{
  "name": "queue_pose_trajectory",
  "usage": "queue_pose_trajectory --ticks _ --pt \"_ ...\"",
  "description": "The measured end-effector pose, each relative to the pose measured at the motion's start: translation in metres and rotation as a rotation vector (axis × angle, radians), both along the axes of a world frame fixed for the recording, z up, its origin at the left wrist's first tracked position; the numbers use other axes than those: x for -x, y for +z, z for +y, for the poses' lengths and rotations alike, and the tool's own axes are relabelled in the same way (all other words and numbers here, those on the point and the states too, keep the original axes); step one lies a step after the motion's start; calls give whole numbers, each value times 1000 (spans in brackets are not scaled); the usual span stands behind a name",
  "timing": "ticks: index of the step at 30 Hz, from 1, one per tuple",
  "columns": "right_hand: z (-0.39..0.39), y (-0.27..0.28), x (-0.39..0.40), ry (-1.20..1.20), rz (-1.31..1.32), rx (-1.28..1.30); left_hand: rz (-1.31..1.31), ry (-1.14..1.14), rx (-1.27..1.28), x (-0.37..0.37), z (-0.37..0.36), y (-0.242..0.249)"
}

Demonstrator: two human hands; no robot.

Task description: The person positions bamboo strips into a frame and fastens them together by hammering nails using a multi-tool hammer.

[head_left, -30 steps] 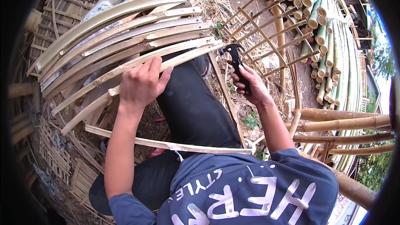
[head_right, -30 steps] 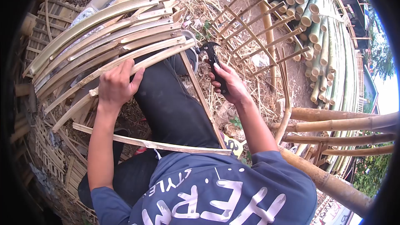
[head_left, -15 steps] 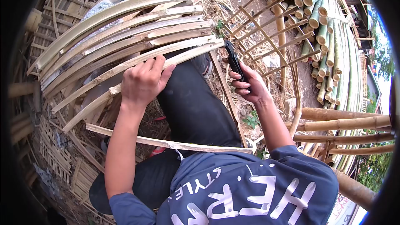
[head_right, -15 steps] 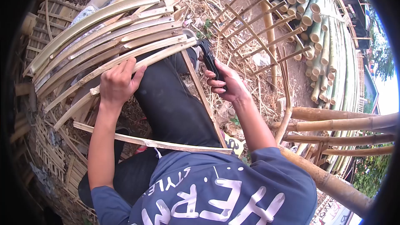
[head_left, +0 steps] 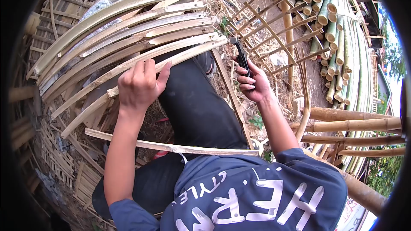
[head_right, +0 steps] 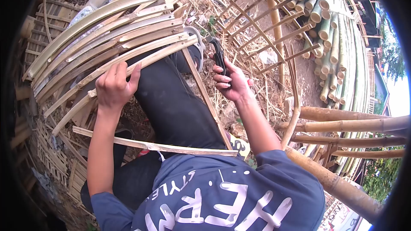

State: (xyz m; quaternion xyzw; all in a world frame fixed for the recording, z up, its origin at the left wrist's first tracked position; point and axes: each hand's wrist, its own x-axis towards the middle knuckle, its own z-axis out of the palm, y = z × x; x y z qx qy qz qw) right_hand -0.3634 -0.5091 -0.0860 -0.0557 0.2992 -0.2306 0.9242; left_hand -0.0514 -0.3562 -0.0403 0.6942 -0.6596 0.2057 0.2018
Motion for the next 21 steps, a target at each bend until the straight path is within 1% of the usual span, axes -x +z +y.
queue_pose_trajectory --ticks 5,9,14,17,21 --pt "6 -4 0 10 43 52 11 248 -199 3 21 12" --pt "8 -3 -8 32 95 88 -7 217 -212 -6 29 6" --pt "7 -3 -10 86 66 114 -27 198 -169 -7 29 2" --pt "8 -5 -11 100 53 146 -7 214 -200 -4 28 6" --pt "9 -6 -11 94 52 108 69 246 -242 -1 23 9"
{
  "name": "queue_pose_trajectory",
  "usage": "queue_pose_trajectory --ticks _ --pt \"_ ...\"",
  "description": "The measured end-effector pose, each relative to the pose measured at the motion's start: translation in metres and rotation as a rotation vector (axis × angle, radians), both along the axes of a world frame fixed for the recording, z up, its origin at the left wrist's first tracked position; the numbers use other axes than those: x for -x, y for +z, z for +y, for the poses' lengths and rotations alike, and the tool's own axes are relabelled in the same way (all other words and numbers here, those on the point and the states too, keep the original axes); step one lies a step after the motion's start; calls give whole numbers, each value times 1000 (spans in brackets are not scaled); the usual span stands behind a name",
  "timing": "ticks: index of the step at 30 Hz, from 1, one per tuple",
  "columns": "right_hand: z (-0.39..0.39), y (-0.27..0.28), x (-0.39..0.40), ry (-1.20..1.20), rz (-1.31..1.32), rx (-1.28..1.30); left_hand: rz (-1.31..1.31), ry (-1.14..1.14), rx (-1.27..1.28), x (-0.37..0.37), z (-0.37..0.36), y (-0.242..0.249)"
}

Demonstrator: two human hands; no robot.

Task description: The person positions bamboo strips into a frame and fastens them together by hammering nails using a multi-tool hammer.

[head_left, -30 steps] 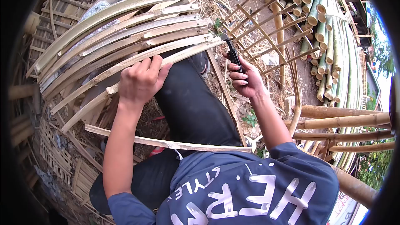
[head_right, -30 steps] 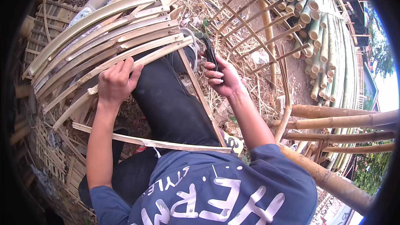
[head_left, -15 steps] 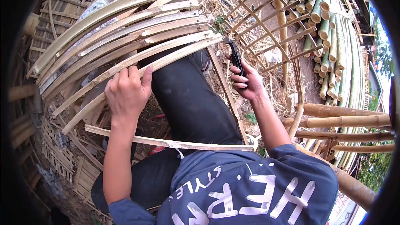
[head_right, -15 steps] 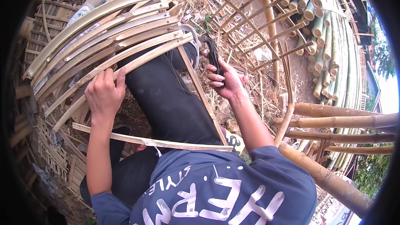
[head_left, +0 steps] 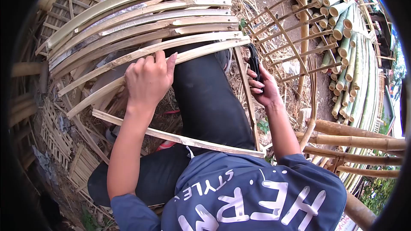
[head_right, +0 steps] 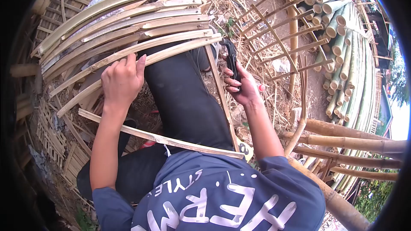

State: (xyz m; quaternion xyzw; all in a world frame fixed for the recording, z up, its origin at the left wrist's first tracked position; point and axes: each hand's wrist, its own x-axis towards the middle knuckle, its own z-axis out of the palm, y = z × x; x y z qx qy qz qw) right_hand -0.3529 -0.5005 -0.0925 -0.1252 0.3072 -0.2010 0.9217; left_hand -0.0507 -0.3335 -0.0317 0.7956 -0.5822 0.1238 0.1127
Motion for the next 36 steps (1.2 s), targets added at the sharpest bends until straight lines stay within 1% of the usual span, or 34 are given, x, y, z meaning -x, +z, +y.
queue_pose_trajectory --ticks 1,4,7,8,11,15,17,24,28,31,32,35,36 --pt "0 -1 1 -6 44 20 17 3 -11 1 -1 2" --pt "-1 -1 3 5 41 26 76 5 -13 4 -2 8" --pt "2 5 -2 -35 106 61 130 27 -48 8 -3 13" --pt "1 5 -2 -40 114 60 110 6 -4 9 -3 11" --pt "2 6 -3 -48 137 56 167 23 -52 11 -4 11" --pt "2 8 -4 -30 140 49 194 61 -37 13 -5 5" --pt "2 10 -4 -27 189 59 209 84 -18 18 -7 5" --pt "3 16 -12 -10 286 111 126 -11 52 16 -8 -11" --pt "-4 15 -12 -23 229 75 70 -76 142 10 -9 -18" --pt "-9 20 -12 -20 218 27 68 -78 119 8 -10 -20" --pt "-8 24 -8 -10 137 -3 64 -82 131 7 -11 -20" --pt "-6 35 3 102 -214 -77 44 -83 134 4 -12 -22" --pt "-7 35 2 64 -190 -87 31 -85 121 2 -13 -23"
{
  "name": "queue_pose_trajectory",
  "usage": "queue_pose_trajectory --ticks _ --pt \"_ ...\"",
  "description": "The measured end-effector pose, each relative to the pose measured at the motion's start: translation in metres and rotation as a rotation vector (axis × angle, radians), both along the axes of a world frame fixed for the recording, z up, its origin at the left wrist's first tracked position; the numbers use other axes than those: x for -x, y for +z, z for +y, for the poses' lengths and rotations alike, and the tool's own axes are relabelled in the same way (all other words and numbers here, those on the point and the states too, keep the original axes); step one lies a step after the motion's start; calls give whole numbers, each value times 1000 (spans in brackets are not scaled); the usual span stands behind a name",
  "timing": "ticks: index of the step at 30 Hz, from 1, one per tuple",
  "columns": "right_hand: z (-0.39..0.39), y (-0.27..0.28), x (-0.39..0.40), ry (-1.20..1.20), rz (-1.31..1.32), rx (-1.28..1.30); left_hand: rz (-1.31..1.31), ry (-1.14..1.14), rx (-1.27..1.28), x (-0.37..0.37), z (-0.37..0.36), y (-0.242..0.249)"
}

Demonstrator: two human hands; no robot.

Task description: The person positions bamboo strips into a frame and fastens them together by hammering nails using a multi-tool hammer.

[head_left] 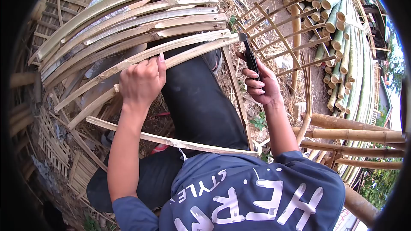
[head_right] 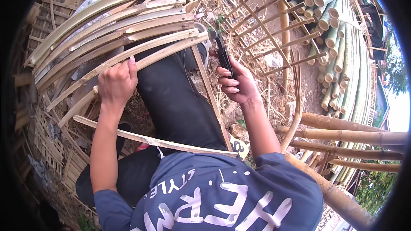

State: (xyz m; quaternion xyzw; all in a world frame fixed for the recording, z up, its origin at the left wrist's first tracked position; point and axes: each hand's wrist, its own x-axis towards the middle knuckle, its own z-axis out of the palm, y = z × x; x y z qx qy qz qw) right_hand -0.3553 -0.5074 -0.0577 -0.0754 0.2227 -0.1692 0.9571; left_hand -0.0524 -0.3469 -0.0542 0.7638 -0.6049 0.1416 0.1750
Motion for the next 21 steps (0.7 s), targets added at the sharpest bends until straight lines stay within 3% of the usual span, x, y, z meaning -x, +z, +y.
queue_pose_trajectory --ticks 4,8,11,13,15,21 --pt "-9 -15 -1 -143 169 -74 20 -10 -7 -2 -2 -2" --pt "8 5 6 116 -110 31 32 -7 -19 -2 -2 0" --pt "0 -5 -2 -57 -58 -173 1 0 -16 -3 -3 -3" --pt "-3 -12 -2 -90 -249 -180 -2 6 -9 -1 -3 -2" --pt "-3 -12 2 -128 -256 -151 -10 18 0 -2 -2 -3" --pt "-14 -33 7 -242 79 -406 -20 21 8 0 -4 -3"
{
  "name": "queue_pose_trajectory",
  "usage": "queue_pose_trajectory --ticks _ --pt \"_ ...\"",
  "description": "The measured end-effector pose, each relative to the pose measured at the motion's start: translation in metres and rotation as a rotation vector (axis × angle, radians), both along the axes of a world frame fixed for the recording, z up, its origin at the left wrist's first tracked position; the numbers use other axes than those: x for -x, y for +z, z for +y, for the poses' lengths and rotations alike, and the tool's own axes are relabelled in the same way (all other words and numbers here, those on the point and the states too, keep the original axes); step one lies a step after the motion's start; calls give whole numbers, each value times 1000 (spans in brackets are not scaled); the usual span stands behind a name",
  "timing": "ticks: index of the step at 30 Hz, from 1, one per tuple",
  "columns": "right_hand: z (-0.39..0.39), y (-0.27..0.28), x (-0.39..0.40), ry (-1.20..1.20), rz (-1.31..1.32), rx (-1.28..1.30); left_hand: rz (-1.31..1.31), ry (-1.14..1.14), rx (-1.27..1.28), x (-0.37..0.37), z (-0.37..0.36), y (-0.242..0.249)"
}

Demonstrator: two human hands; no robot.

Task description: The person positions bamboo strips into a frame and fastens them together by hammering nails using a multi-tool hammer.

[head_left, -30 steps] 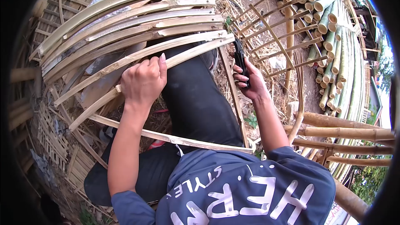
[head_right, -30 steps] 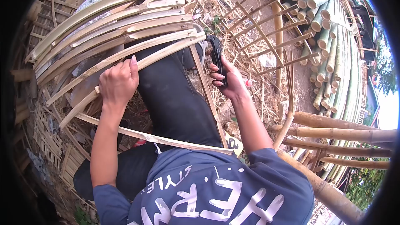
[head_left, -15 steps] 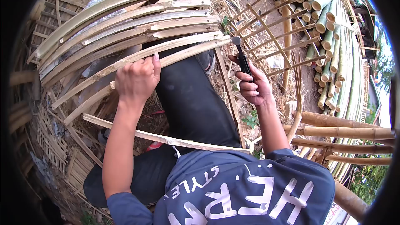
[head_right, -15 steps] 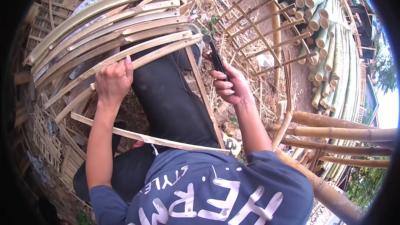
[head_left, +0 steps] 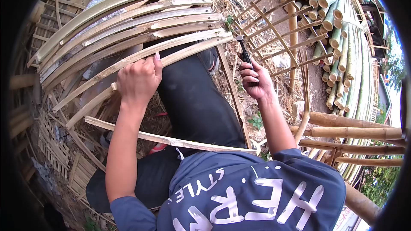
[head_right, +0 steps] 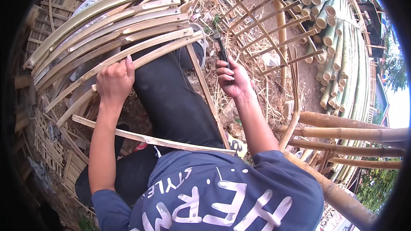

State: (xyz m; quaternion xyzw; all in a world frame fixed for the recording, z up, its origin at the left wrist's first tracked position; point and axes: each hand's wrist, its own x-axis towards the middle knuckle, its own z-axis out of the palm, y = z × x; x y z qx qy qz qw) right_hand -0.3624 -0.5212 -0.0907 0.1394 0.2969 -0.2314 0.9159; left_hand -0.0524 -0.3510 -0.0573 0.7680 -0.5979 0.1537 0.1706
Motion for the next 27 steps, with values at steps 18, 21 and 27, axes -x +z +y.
queue_pose_trajectory --ticks 18,21,27 --pt "9 25 8 145 -192 109 12 -28 -1 -2 -4 -2" --pt "-8 19 -8 -77 107 -110 -10 -41 23 -4 -3 -5" --pt "5 41 2 259 -90 103 33 15 -19 0 0 -4"
